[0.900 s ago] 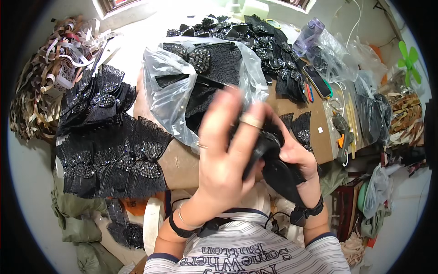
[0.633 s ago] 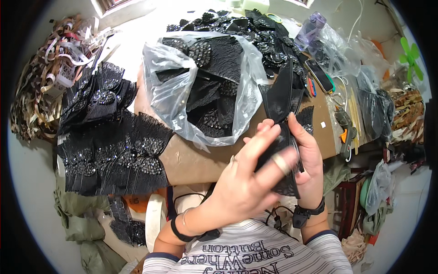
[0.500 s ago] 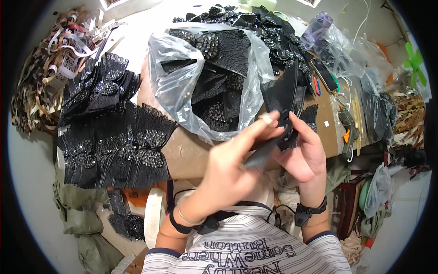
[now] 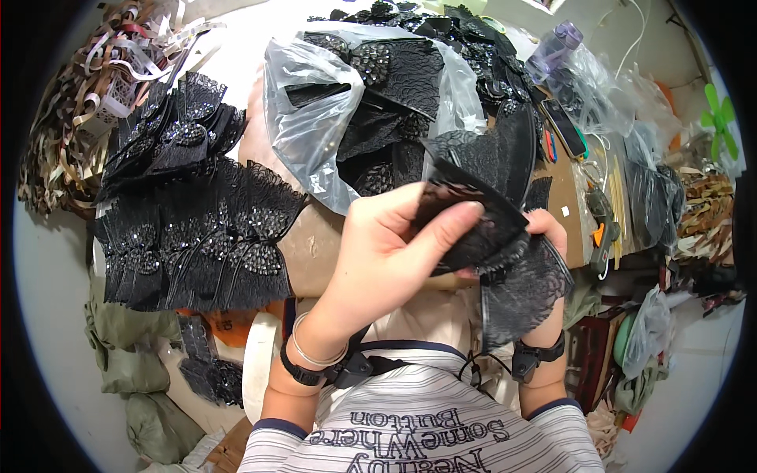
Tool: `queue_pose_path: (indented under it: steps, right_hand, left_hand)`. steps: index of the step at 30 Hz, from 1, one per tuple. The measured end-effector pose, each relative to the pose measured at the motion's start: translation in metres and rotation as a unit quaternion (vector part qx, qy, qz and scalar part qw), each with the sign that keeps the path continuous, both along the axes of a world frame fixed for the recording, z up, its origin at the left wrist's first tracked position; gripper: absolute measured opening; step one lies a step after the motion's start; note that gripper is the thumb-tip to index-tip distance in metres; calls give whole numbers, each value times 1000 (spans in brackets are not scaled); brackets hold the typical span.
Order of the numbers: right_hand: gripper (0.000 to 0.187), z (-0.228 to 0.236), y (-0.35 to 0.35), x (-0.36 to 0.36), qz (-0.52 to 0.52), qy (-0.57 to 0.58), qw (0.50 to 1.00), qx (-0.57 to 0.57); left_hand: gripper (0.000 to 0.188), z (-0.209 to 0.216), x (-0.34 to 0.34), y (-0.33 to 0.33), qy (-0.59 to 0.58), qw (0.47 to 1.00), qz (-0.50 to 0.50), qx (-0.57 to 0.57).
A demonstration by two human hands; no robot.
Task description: The person handles black lace fabric pieces with sequins, folding and aligning them by hand. They use a hot glue gun to attach a lace strip to a piece, then continue folding and organizing the items on the table.
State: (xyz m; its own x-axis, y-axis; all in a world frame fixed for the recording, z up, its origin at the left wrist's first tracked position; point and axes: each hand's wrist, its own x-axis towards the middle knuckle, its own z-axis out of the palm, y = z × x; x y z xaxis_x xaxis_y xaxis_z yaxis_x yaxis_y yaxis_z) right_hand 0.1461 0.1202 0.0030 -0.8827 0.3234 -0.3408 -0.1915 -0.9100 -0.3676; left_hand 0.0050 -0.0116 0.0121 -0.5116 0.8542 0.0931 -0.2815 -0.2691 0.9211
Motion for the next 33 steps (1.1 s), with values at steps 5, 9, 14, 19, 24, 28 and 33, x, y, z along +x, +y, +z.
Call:
queue_pose_path:
  steps: [5,9,14,19,24,28,33]
  right_hand:
    - [17,-28,-10,11,-123,-9,945,303]
    - [11,-27,-13,10,-168,-45,918,355]
    - [10,-34,1,8,-139,-68,948,278]
    - [30,-15,7,-14,-41,-92,993,63]
    - [47,-7,16,-15,139,89,986,31]
    - [51,-6,16,-11,134,71,988,-10]
    - [50,-10,24,-7,156,86,984,-19]
  left_hand:
    - [16,2,7,3,126,992,20,10]
    - [17,-1,9,4,219,973,51,50]
    - [33,2,12,-1,277,958,44,55]
    - [71,-8,22,-3,422,901,90,28]
    - [31,-14,4,-4,147,988,46,-12]
    - [26,-19,-4,0,43,998,47,-3]
    - [30,-7,4,-3,94,994,55,13]
